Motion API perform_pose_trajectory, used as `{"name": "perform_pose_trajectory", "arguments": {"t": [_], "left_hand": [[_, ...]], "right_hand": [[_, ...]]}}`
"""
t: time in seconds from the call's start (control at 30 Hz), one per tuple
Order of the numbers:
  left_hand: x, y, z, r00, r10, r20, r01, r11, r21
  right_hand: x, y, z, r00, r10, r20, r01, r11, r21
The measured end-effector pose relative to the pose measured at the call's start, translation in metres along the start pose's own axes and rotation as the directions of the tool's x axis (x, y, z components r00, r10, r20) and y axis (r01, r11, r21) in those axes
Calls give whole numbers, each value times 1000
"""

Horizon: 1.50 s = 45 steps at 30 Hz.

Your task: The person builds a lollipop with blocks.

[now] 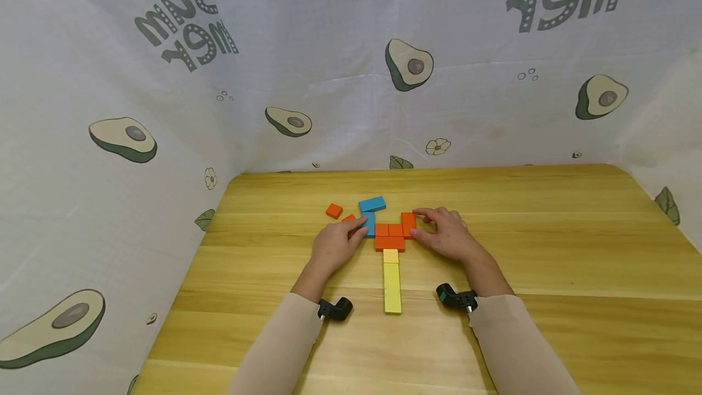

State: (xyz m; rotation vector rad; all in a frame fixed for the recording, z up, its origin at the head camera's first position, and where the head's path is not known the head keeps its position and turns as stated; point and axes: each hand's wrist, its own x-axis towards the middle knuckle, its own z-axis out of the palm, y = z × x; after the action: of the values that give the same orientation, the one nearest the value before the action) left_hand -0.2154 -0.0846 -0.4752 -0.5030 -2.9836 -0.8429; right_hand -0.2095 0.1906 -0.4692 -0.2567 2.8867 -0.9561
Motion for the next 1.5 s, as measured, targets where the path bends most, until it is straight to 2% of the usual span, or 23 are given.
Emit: {"name": "perform_pose_trajectory", "arguments": {"t": [0.3, 0.57, 0.67, 0.83, 1.0, 1.1, 1.3, 1.4, 1.5], "left_hand": [[-1, 0, 1, 1000, 1, -13, -1, 1000, -13], [-1, -8, -8, 998, -46, -41, 39, 988, -148], [-1, -12, -13, 996, -75, -42, 69, 989, -132], [-2, -16, -20, 992, -125, -3, 124, 989, -85], [-4, -17, -25, 986, -168, 20, 169, 981, -91], [-5, -18, -28, 988, -146, 42, 150, 984, -92], [-3, -20, -28, 992, -48, 121, 50, 999, -17], [-3, -20, -28, 991, -41, 127, 43, 999, -17], [-3, -21, -28, 991, -57, 121, 63, 997, -42]], "right_hand": [[0, -1, -2, 1000, 4, 5, -4, 1000, 3], [0, 1, -1, 1000, -7, 7, 7, 1000, 14], [0, 1, -1, 1000, -7, 5, 7, 1000, 14], [-1, 0, -2, 1000, 0, 2, 0, 1000, 9], [-1, 0, -1, 1000, -2, 0, 2, 1000, 12], [-1, 0, -1, 1000, -7, -2, 7, 1000, 7], [-2, -1, 0, 1000, -1, -7, 1, 1000, 12], [-3, -2, 0, 1000, 5, -8, -5, 1000, 11], [-4, -2, 0, 1000, 8, -11, -8, 1000, 8]]}}
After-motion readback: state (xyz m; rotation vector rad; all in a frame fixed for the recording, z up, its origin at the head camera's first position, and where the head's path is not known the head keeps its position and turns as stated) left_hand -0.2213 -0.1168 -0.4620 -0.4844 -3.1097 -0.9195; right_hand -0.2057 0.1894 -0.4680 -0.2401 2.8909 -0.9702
